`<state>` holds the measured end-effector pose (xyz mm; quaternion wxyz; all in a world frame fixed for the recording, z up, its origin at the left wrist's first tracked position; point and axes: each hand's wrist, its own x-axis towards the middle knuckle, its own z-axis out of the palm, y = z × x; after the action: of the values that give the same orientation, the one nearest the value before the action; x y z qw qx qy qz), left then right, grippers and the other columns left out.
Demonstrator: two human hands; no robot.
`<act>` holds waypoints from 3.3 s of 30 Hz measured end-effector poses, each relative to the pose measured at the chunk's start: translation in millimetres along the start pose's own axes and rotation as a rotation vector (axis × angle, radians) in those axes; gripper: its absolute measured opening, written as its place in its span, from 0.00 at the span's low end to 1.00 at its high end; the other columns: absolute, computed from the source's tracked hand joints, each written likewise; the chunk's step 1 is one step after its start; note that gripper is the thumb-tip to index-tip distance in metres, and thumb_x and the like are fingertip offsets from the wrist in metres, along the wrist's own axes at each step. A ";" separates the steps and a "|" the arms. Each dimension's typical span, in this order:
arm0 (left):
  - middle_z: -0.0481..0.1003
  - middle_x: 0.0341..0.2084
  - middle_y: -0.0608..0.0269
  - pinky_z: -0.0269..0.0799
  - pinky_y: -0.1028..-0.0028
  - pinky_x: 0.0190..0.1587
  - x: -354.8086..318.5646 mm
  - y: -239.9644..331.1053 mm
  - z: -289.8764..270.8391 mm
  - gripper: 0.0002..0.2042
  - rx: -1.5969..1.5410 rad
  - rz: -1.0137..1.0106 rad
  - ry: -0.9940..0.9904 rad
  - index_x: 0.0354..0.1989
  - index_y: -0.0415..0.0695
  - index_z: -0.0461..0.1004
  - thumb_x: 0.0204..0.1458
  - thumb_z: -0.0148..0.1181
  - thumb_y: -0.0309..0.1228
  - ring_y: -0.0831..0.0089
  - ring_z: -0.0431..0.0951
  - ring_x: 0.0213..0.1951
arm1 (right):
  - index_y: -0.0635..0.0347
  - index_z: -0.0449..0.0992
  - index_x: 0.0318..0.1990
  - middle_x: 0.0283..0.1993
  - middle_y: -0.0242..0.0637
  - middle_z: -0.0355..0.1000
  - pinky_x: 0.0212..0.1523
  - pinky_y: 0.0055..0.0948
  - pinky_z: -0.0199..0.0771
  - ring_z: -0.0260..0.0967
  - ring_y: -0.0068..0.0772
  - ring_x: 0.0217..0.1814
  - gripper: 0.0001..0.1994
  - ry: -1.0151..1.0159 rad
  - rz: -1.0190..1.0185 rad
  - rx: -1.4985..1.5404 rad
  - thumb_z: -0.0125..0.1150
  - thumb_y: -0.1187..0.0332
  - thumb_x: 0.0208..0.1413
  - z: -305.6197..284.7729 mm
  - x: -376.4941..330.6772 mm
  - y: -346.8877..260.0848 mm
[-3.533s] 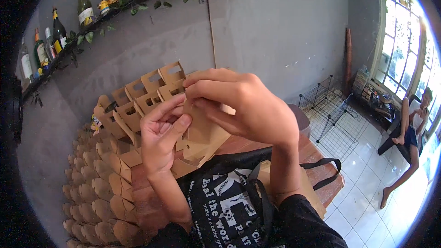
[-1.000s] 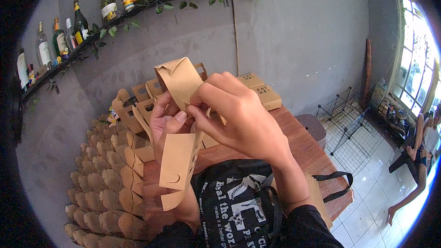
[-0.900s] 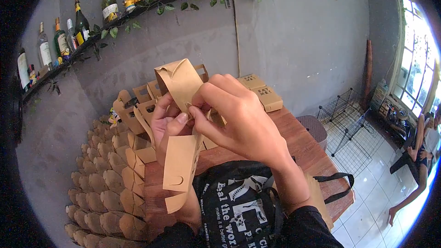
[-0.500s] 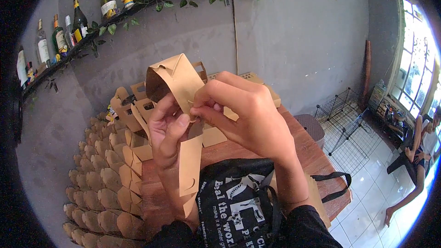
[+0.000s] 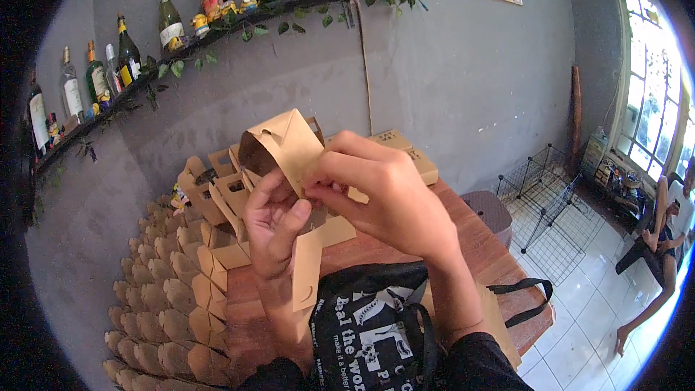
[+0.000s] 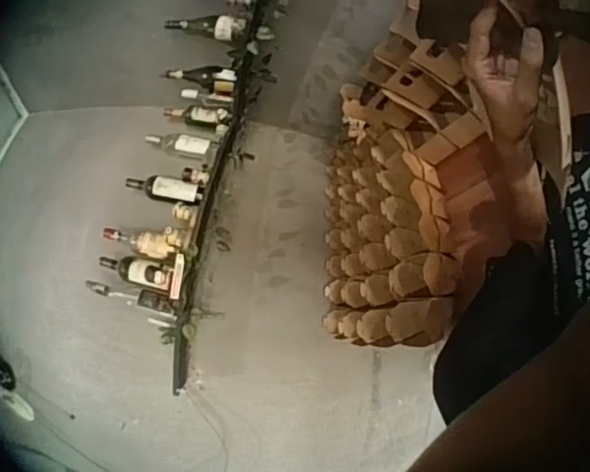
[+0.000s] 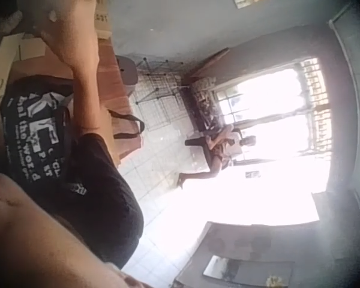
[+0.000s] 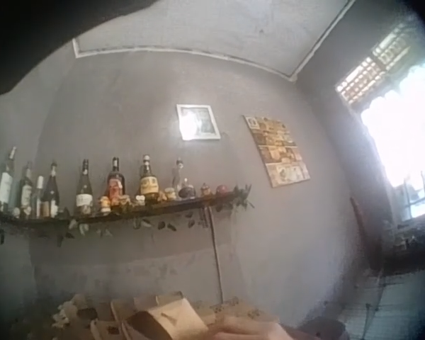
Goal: Assembling cardboard food boxes by folding and interlocking the tabs.
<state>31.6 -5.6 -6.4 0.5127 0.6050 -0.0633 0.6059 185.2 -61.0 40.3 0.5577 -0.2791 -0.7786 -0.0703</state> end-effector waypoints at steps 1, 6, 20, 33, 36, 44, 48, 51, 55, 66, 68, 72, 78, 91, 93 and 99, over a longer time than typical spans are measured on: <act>0.71 0.46 0.51 0.69 0.70 0.51 0.1 -1.2 -0.5 0.17 0.025 0.002 -0.001 0.51 0.31 0.65 0.51 0.55 0.17 0.68 0.72 0.49 | 0.63 0.75 0.30 0.31 0.38 0.67 0.30 0.29 0.70 0.70 0.36 0.30 0.06 0.006 -0.006 -0.005 0.64 0.79 0.42 0.7 0.3 -0.7; 0.72 0.45 0.51 0.68 0.72 0.52 0.5 -8.1 -4.6 0.17 0.066 -0.042 0.021 0.49 0.32 0.64 0.51 0.56 0.17 0.69 0.72 0.49 | 0.62 0.77 0.28 0.27 0.34 0.70 0.29 0.24 0.70 0.69 0.26 0.29 0.06 -0.010 0.016 -0.030 0.66 0.78 0.41 -5.0 0.7 2.3; 0.76 0.38 0.53 0.71 0.77 0.44 -0.4 17.7 -16.7 0.19 0.149 0.108 0.226 0.48 0.34 0.65 0.46 0.59 0.18 0.73 0.75 0.40 | 0.65 0.57 0.20 0.18 0.33 0.53 0.22 0.25 0.49 0.46 0.22 0.22 0.13 0.392 0.088 0.169 0.43 0.71 0.56 -7.3 -4.2 36.5; 0.76 0.36 0.53 0.69 0.77 0.43 -1.1 20.9 -30.0 0.19 0.174 0.242 0.252 0.48 0.34 0.65 0.46 0.57 0.18 0.74 0.75 0.38 | 0.51 0.57 0.16 0.18 0.28 0.47 0.25 0.31 0.43 0.45 0.26 0.23 0.13 0.739 -0.637 0.412 0.42 0.62 0.50 -47.3 -34.2 -47.2; 0.76 0.36 0.53 0.69 0.77 0.42 -3.6 29.4 -32.7 0.19 0.225 0.235 0.240 0.48 0.34 0.65 0.46 0.57 0.18 0.74 0.75 0.37 | 0.51 0.54 0.15 0.16 0.27 0.48 0.23 0.30 0.38 0.42 0.26 0.20 0.18 0.782 -0.757 0.388 0.44 0.57 0.52 -43.1 -36.4 -51.1; 0.76 0.33 0.54 0.69 0.78 0.41 -4.8 30.7 -32.0 0.18 0.223 0.255 0.289 0.47 0.33 0.65 0.46 0.59 0.20 0.75 0.75 0.35 | 0.58 0.54 0.16 0.17 0.34 0.53 0.23 0.31 0.48 0.48 0.31 0.20 0.20 0.646 -0.507 0.365 0.34 0.55 0.54 -35.6 -12.5 -1.6; 0.77 0.33 0.54 0.69 0.78 0.41 -6.3 36.9 -33.5 0.18 0.210 0.281 0.280 0.47 0.34 0.66 0.46 0.59 0.20 0.76 0.75 0.35 | 0.58 0.53 0.19 0.18 0.31 0.49 0.24 0.29 0.48 0.45 0.28 0.22 0.23 0.628 -0.080 0.510 0.25 0.51 0.57 -18.9 -1.1 33.7; 0.77 0.33 0.54 0.68 0.78 0.40 -5.5 37.1 -34.4 0.18 0.213 0.296 0.265 0.47 0.34 0.66 0.46 0.60 0.21 0.76 0.75 0.34 | 0.56 0.52 0.19 0.18 0.29 0.47 0.24 0.27 0.48 0.44 0.26 0.21 0.22 0.584 0.265 0.591 0.24 0.51 0.59 -2.1 3.1 66.9; 0.76 0.33 0.54 0.67 0.80 0.38 -4.8 36.6 -34.8 0.19 0.202 0.299 0.263 0.47 0.35 0.66 0.45 0.60 0.21 0.78 0.74 0.33 | 0.54 0.49 0.20 0.19 0.29 0.46 0.24 0.27 0.47 0.43 0.26 0.21 0.20 0.459 0.618 0.808 0.25 0.50 0.58 23.2 -1.6 123.4; 0.77 0.35 0.53 0.70 0.77 0.42 -7.2 41.4 -35.1 0.19 0.151 0.315 0.311 0.47 0.35 0.67 0.44 0.60 0.20 0.74 0.76 0.35 | 0.56 0.58 0.24 0.21 0.30 0.55 0.26 0.26 0.55 0.53 0.25 0.22 0.20 0.363 0.722 0.845 0.29 0.52 0.60 41.7 -0.8 129.3; 0.77 0.34 0.53 0.71 0.76 0.42 -6.1 40.5 -29.7 0.19 0.164 0.227 0.270 0.47 0.35 0.67 0.43 0.60 0.18 0.73 0.76 0.37 | 0.61 0.64 0.31 0.24 0.32 0.61 0.30 0.26 0.61 0.59 0.25 0.26 0.18 0.298 0.543 0.654 0.34 0.56 0.62 30.0 5.8 88.2; 0.75 0.38 0.54 0.71 0.76 0.43 -1.3 28.1 -17.0 0.18 0.094 0.071 0.148 0.48 0.32 0.65 0.46 0.59 0.16 0.73 0.76 0.40 | 0.66 0.67 0.46 0.42 0.41 0.67 0.46 0.30 0.66 0.65 0.32 0.46 0.16 0.214 0.171 0.226 0.49 0.61 0.58 19.8 5.3 18.2; 0.75 0.39 0.55 0.69 0.73 0.48 -4.7 20.1 -16.4 0.18 0.143 -0.004 -0.027 0.48 0.33 0.66 0.47 0.59 0.15 0.72 0.75 0.43 | 0.68 0.62 0.56 0.53 0.49 0.65 0.56 0.35 0.61 0.61 0.39 0.58 0.23 0.079 0.180 0.143 0.49 0.59 0.59 16.8 3.9 4.2; 0.78 0.29 0.56 0.73 0.75 0.38 -6.0 12.7 -32.0 0.11 0.612 0.064 -0.270 0.40 0.35 0.74 0.46 0.59 0.16 0.72 0.79 0.32 | 0.60 0.57 0.61 0.59 0.48 0.61 0.60 0.41 0.56 0.59 0.42 0.61 0.36 0.148 0.543 0.588 0.27 0.37 0.60 9.7 3.5 57.9; 0.78 0.29 0.56 0.72 0.74 0.39 -2.0 14.1 -32.3 0.11 0.692 0.096 -0.256 0.39 0.36 0.74 0.45 0.58 0.15 0.69 0.79 0.32 | 0.59 0.56 0.62 0.59 0.48 0.61 0.59 0.41 0.57 0.59 0.42 0.61 0.38 0.186 0.498 0.605 0.27 0.35 0.59 8.8 3.9 55.9; 0.76 0.30 0.57 0.68 0.64 0.50 1.8 20.7 -33.8 0.12 0.971 0.222 -0.197 0.35 0.38 0.73 0.42 0.56 0.14 0.59 0.78 0.38 | 0.56 0.49 0.64 0.57 0.46 0.62 0.55 0.39 0.63 0.63 0.39 0.58 0.42 0.196 0.414 0.709 0.27 0.29 0.53 4.2 0.8 47.7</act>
<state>-5.0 9.3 -2.5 0.0963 0.8175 0.1137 0.5563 206.0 -19.1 29.9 0.6929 -0.2125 -0.6253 0.2894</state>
